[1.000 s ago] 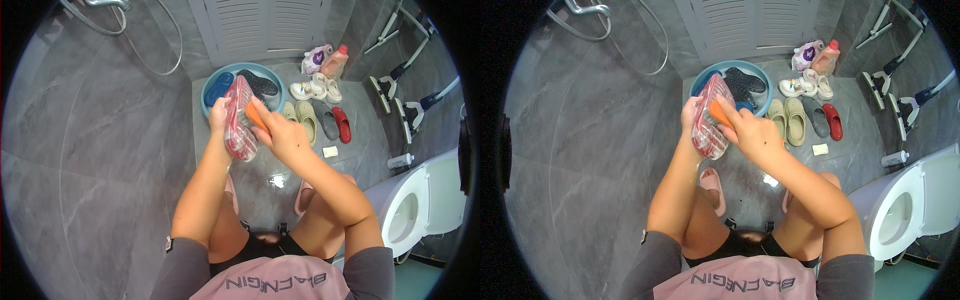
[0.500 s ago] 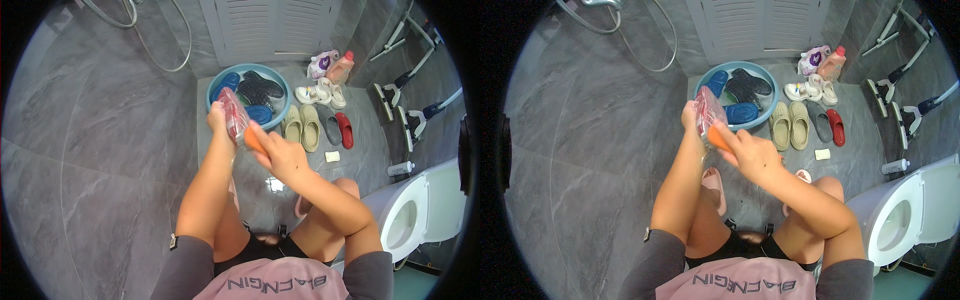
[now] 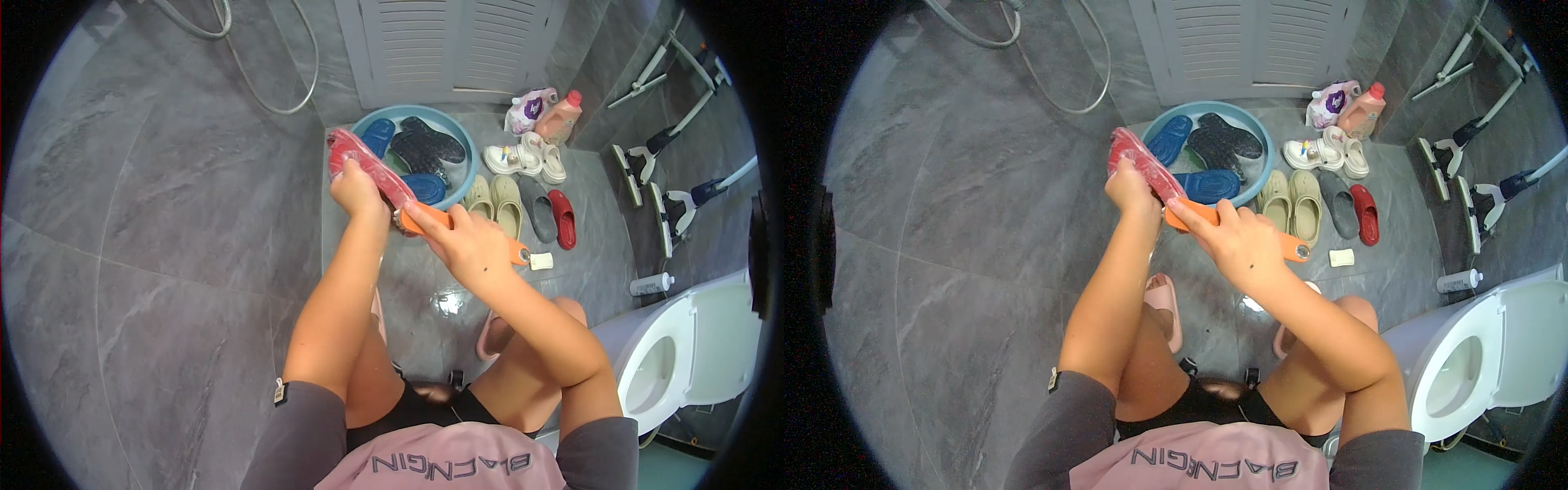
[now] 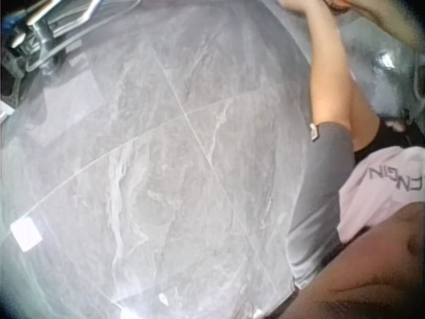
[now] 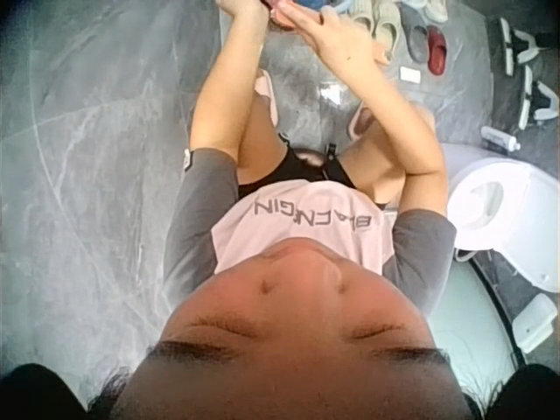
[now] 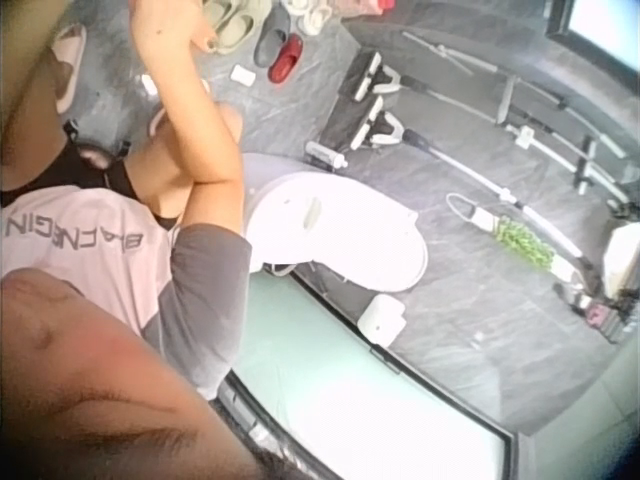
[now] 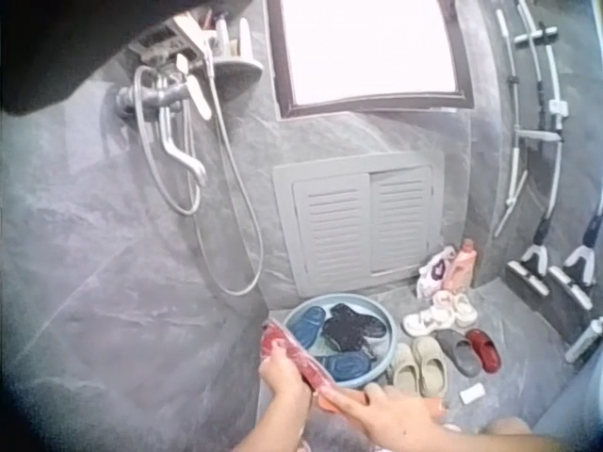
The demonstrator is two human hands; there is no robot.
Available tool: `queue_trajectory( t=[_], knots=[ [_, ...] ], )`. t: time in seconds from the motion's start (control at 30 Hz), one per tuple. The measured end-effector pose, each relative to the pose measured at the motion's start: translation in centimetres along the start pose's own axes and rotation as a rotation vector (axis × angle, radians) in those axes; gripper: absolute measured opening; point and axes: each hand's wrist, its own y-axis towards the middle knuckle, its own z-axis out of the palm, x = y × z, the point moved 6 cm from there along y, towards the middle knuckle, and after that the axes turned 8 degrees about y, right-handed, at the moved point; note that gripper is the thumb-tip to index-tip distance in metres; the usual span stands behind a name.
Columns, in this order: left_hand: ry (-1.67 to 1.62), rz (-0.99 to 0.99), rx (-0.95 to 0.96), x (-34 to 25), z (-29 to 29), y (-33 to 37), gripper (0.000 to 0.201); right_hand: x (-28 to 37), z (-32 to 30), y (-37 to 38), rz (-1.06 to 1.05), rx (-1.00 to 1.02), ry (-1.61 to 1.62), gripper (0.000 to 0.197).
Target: The person cleans a pair of red slippers with a brush and soap while sitting in a bathroom, then scrubs them against the floor to remove dirt.
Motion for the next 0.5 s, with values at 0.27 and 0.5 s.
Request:
queue_trajectory(
  t=[0.27,0.5],
  knots=[
    [-0.272,-0.329,0.13,-0.8,-0.4,0.0,0.019,-2.6,2.9,-2.3,0.009,0.15,-0.116,0.062],
    [-0.173,-0.156,0.104,-1.7,0.6,-2.1,0.022,-9.0,3.8,-3.1,0.707,-0.214,1.035,0.064]
  ],
)
